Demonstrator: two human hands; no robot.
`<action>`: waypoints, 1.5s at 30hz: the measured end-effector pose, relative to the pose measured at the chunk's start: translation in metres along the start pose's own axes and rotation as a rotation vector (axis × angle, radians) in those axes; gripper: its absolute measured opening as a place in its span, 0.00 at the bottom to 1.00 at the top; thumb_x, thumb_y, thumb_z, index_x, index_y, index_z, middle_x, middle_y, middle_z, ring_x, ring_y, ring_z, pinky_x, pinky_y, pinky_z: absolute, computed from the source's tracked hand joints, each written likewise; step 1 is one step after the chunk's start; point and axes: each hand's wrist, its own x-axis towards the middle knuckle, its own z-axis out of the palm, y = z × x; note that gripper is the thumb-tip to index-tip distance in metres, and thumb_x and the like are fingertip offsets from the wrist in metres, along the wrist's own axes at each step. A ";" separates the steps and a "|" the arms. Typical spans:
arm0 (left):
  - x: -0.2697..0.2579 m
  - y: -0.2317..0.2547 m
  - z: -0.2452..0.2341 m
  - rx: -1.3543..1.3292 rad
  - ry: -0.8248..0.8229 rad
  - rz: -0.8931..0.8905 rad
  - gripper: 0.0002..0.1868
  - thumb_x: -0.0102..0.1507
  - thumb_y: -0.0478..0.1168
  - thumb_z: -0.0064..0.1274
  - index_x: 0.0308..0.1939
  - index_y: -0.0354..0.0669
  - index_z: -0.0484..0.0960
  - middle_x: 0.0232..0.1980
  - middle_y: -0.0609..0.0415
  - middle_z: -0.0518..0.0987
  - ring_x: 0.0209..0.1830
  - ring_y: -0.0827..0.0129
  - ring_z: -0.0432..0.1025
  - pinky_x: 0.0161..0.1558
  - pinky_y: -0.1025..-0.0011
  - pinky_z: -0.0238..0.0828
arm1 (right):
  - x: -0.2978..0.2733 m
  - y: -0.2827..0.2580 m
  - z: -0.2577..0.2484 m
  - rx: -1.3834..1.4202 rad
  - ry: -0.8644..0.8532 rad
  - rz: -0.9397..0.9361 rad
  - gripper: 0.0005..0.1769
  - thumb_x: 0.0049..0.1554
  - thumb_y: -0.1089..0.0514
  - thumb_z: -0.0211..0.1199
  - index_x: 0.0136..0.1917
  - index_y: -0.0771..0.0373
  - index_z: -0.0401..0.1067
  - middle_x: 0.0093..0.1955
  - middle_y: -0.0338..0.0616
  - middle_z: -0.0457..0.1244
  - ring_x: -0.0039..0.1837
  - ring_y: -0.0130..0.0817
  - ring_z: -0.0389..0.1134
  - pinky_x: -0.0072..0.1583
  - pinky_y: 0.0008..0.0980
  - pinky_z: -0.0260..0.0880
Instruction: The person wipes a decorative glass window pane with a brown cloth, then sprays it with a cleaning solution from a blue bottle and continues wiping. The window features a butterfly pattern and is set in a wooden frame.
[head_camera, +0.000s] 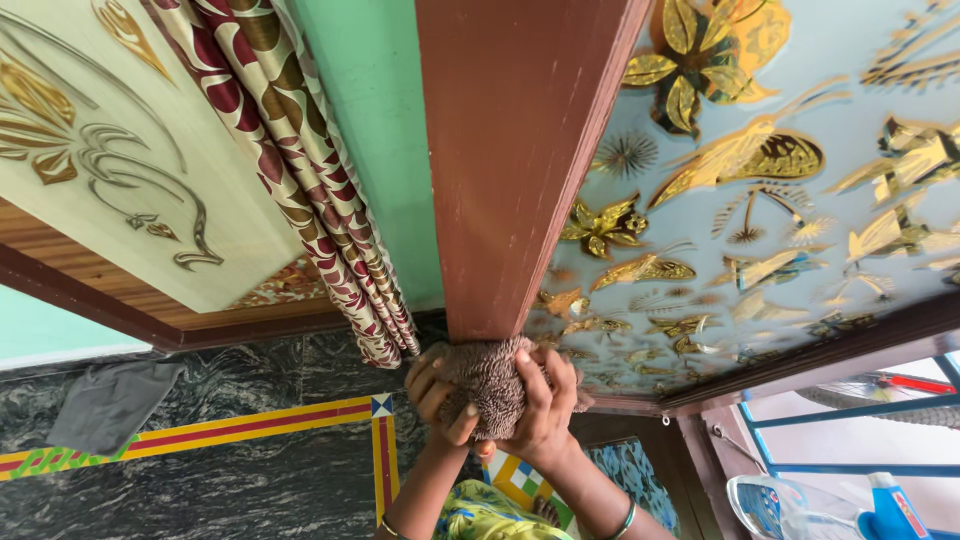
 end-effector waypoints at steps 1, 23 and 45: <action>-0.009 -0.002 -0.001 0.007 -0.001 0.002 0.28 0.70 0.66 0.21 0.66 0.63 0.65 0.55 0.48 0.65 0.60 0.50 0.64 0.64 0.39 0.63 | -0.010 0.002 0.004 -0.007 -0.008 0.007 0.55 0.43 0.35 0.75 0.71 0.65 0.57 0.63 0.59 0.56 0.61 0.51 0.61 0.61 0.52 0.62; -0.182 0.056 -0.036 0.048 -0.454 -0.561 0.31 0.68 0.56 0.46 0.65 0.37 0.62 0.66 0.32 0.62 0.65 0.41 0.59 0.67 0.44 0.56 | -0.129 0.056 0.006 -0.031 -0.562 0.124 0.46 0.44 0.49 0.74 0.73 0.54 0.63 0.66 0.52 0.59 0.56 0.53 0.62 0.59 0.51 0.60; -0.180 0.152 0.069 -0.175 -0.714 -0.594 0.33 0.65 0.58 0.50 0.63 0.36 0.67 0.62 0.36 0.66 0.63 0.40 0.61 0.66 0.44 0.56 | -0.168 0.146 -0.109 -0.163 -0.508 0.378 0.56 0.31 0.52 0.78 0.72 0.55 0.61 0.66 0.60 0.57 0.61 0.60 0.61 0.62 0.54 0.60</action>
